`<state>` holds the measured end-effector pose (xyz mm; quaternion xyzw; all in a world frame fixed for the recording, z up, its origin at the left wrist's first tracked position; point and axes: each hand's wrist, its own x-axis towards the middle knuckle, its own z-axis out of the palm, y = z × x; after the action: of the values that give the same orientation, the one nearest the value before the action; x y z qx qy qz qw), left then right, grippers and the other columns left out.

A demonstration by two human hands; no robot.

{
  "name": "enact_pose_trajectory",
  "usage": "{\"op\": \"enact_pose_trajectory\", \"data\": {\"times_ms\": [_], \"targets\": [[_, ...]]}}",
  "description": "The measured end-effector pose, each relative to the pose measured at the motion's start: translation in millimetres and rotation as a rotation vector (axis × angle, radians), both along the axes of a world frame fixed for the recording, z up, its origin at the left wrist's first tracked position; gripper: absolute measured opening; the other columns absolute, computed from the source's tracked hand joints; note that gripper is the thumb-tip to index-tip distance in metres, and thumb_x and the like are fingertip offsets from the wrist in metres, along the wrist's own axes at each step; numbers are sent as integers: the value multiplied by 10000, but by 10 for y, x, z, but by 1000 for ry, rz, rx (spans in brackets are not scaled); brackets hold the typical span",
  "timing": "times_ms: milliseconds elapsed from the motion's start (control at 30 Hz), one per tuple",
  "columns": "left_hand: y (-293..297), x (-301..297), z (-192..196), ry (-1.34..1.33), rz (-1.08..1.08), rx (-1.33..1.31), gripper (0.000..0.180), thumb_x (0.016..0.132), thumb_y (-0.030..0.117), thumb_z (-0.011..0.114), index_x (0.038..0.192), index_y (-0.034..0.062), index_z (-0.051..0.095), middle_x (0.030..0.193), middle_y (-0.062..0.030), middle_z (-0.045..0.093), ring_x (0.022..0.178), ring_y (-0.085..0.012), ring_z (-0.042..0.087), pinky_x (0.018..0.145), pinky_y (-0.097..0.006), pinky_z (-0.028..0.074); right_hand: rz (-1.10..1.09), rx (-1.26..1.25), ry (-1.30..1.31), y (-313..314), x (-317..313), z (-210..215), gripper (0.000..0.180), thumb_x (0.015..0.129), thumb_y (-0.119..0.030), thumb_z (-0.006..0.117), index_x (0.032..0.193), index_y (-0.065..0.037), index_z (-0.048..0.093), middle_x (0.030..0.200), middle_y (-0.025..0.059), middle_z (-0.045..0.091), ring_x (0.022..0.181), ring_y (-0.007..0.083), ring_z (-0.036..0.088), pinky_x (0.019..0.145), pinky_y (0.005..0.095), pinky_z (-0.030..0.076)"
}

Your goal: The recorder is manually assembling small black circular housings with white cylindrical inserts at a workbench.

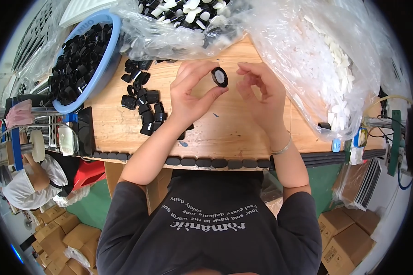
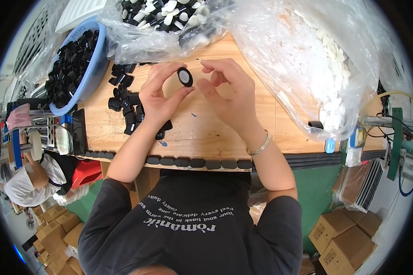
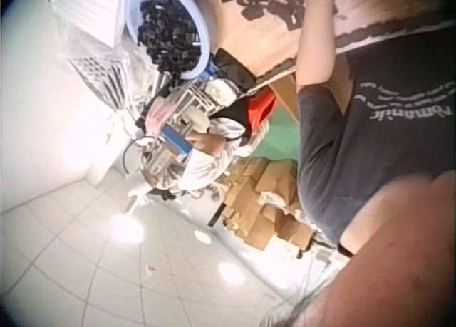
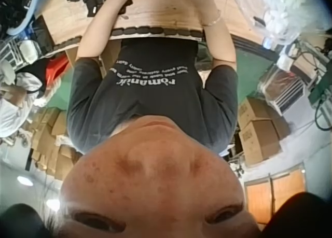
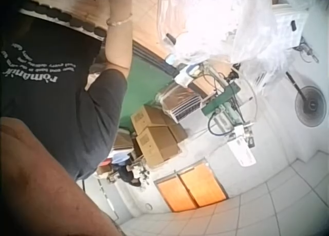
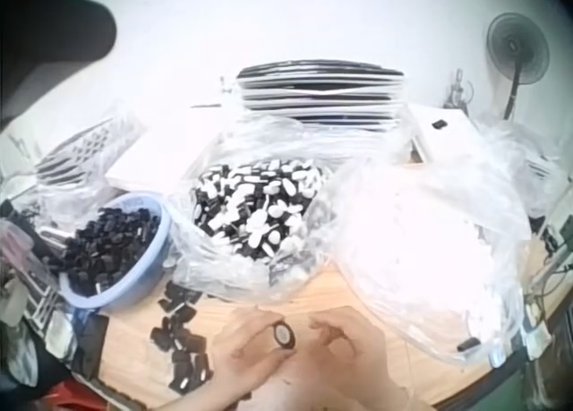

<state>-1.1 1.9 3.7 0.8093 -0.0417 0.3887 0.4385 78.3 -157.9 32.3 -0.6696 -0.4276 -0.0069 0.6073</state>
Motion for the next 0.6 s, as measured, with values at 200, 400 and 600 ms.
{"op": "enact_pose_trajectory", "data": {"times_ms": [200,400,600], "targets": [[2,16,55,-125,-33,176,476,602,47,813,1046,-6,651,1028,-107,644,946,-275,576,841,-381,454,253,-4,743,22,37,-20,229,893,-82,619,1097,22,616,940,49,650,806,90,607,687,228,501],[7,22,45,-124,-35,229,496,590,83,815,1051,-6,655,1015,-105,649,941,-287,567,846,-390,453,291,-66,765,10,31,-41,231,875,-75,643,1081,27,624,944,58,661,810,99,622,673,214,517],[13,43,40,-113,-64,251,493,633,71,789,1097,-1,636,1034,-110,647,962,-276,572,866,-358,450,263,3,806,27,-1,-61,206,852,-77,675,1018,39,638,893,44,656,776,80,617,686,215,518]]}}
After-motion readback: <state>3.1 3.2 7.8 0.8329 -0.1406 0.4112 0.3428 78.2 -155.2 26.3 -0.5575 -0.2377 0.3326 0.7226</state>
